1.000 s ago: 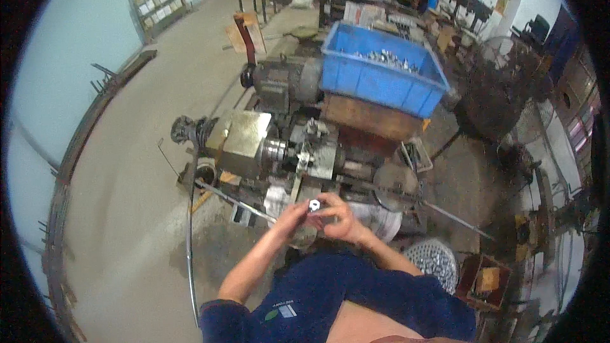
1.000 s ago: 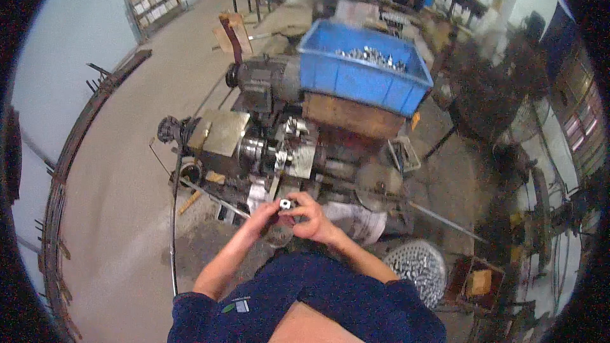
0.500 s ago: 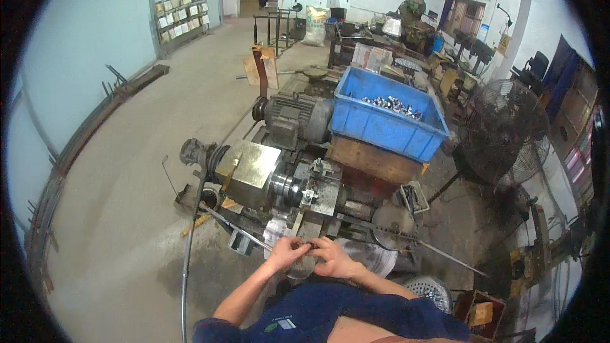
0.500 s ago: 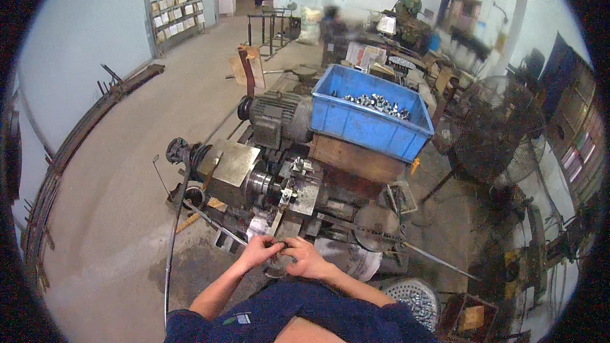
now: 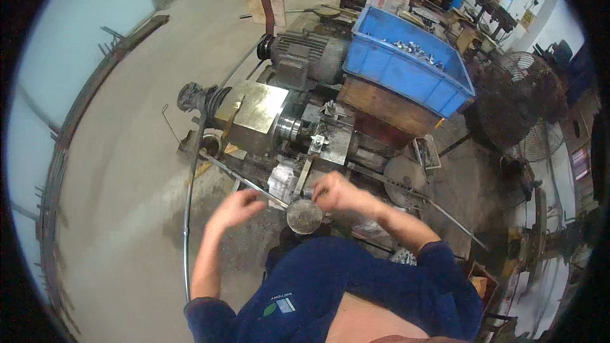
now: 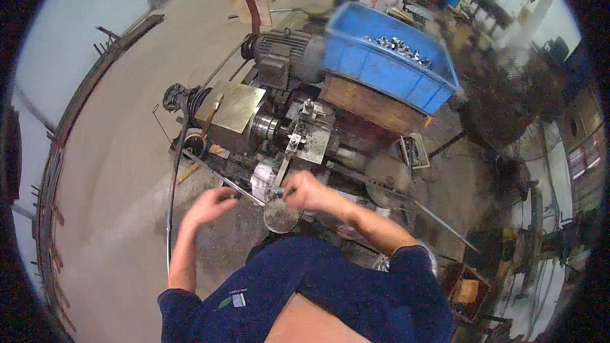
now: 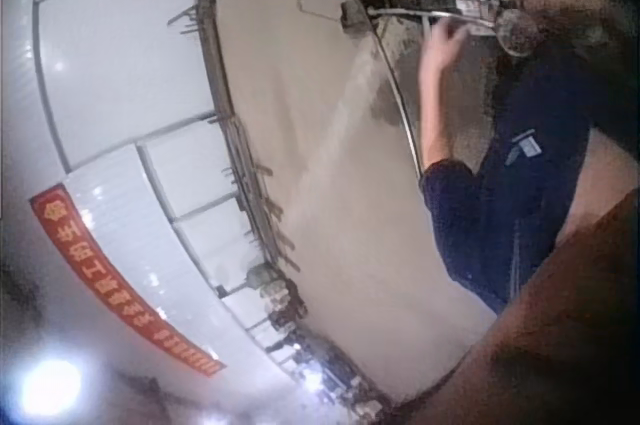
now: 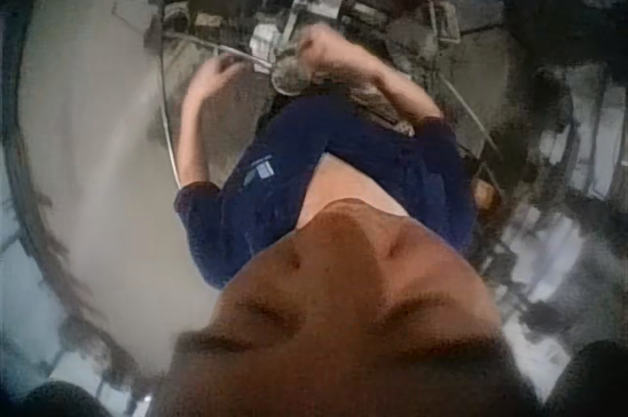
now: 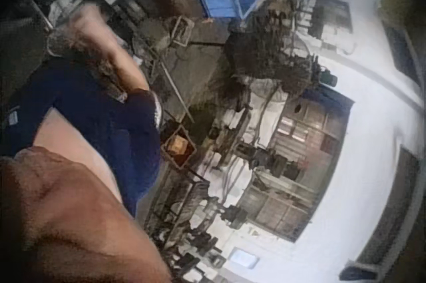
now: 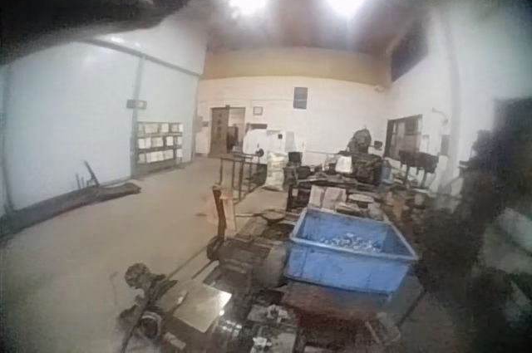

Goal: The person operates a bench grinder by repeatedly inserting small metal parts from a blue bin into the machine using a long metal rod. The person then removes the processed parts and places them into a perforated metal basket. The task is performed continuously in a repetitive cycle.

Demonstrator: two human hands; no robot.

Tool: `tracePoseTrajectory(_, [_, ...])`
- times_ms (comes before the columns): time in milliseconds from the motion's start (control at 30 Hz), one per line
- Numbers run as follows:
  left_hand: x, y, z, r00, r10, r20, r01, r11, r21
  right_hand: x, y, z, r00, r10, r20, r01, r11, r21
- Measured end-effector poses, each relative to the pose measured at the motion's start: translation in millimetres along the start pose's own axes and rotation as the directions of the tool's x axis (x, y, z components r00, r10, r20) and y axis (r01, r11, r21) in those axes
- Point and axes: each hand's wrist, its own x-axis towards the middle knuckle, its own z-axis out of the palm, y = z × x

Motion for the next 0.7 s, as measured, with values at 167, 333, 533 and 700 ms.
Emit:
tracePoseTrajectory(167, [-64.2,-106.4,-67.2,0.817,-0.226,-0.531,0.524,0.675,0.519,66.8,37.6,-45.4,0.956,-0.111,-0.27,-0.033,0.877,-0.479])
tracePoseTrajectory(333, [-105.9,-146.9,-72.0,0.702,-0.417,-0.577,0.629,0.743,0.228,114.0,79.4,-42.9,0.957,0.165,-0.24,-0.281,0.739,-0.612])
tracePoseTrajectory(533, [-110.2,-161.8,-34.9,0.737,-0.432,-0.52,0.584,0.794,0.168,128.6,98.4,-31.6,0.878,0.354,-0.321,-0.467,0.78,-0.417])
tracePoseTrajectory(700, [-92.8,-175.8,-29.0,0.679,-0.48,-0.556,0.647,0.749,0.142,142.5,99.4,-28.2,0.878,0.358,-0.318,-0.457,0.824,-0.335])
